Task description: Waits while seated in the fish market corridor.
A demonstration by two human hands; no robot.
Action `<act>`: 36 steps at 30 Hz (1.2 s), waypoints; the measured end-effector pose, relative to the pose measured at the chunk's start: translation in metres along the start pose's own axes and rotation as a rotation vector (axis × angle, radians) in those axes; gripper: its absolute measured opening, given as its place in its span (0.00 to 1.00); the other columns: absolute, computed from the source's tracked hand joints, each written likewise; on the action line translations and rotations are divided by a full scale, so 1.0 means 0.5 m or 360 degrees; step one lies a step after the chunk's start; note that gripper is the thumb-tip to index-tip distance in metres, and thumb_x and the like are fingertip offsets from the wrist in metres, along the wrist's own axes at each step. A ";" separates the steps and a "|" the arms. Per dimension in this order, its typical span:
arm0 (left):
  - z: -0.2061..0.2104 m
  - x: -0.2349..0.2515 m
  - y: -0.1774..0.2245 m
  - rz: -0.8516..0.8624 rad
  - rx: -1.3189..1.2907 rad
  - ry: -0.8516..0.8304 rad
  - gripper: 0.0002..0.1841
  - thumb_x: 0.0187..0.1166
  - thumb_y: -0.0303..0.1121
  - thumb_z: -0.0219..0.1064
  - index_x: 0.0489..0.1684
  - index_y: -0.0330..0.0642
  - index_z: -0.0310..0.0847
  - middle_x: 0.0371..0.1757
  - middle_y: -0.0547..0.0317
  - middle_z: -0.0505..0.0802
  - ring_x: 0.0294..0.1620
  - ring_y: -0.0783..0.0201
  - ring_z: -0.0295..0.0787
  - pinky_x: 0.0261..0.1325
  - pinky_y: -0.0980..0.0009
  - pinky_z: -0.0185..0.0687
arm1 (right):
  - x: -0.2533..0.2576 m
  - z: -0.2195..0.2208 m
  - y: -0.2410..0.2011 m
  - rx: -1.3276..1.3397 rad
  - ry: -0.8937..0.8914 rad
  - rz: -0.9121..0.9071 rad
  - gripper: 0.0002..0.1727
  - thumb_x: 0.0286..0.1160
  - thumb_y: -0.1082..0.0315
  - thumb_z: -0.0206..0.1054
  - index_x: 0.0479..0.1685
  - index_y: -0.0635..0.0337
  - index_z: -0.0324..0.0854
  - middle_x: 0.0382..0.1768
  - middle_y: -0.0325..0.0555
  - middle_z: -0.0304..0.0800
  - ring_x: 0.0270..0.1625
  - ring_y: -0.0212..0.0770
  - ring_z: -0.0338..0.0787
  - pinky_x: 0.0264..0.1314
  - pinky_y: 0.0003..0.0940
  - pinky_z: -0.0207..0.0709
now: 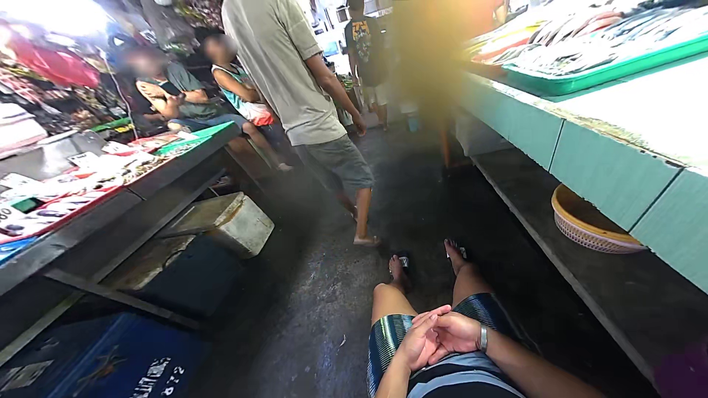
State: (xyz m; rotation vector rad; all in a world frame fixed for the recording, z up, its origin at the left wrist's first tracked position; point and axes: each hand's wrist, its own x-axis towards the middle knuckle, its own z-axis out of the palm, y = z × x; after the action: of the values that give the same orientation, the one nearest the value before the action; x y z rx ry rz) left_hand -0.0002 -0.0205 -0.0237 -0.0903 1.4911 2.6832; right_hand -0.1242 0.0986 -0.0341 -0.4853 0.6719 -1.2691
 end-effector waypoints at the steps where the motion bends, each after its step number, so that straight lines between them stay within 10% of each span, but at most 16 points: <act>1: 0.001 0.001 -0.001 0.0002 0.0001 0.0003 0.26 0.94 0.44 0.44 0.83 0.39 0.72 0.64 0.41 0.91 0.66 0.50 0.89 0.70 0.51 0.84 | -0.002 0.000 0.000 0.0001 0.0006 -0.0002 0.24 0.92 0.50 0.49 0.69 0.56 0.79 0.54 0.58 0.92 0.57 0.56 0.93 0.62 0.60 0.86; 33: 0.020 -0.003 0.005 -0.0060 0.0053 0.0055 0.27 0.95 0.45 0.40 0.82 0.43 0.72 0.69 0.47 0.88 0.71 0.54 0.84 0.76 0.51 0.77 | -0.017 0.020 -0.005 0.0044 0.0105 0.0017 0.26 0.90 0.49 0.50 0.73 0.55 0.76 0.55 0.62 0.92 0.57 0.59 0.93 0.63 0.61 0.86; 36: 0.014 -0.005 0.004 -0.0042 0.0048 0.0077 0.27 0.95 0.44 0.39 0.82 0.42 0.72 0.69 0.46 0.88 0.72 0.53 0.83 0.77 0.51 0.76 | -0.022 0.075 -0.021 -0.0157 0.0335 0.0085 0.25 0.92 0.53 0.38 0.67 0.56 0.76 0.51 0.53 0.91 0.55 0.51 0.93 0.59 0.52 0.86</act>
State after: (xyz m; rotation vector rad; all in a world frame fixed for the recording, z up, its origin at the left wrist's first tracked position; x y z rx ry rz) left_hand 0.0022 -0.0154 -0.0182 -0.1729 1.5320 2.6556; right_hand -0.1072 0.1055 0.0016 -0.4145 0.9223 -1.2510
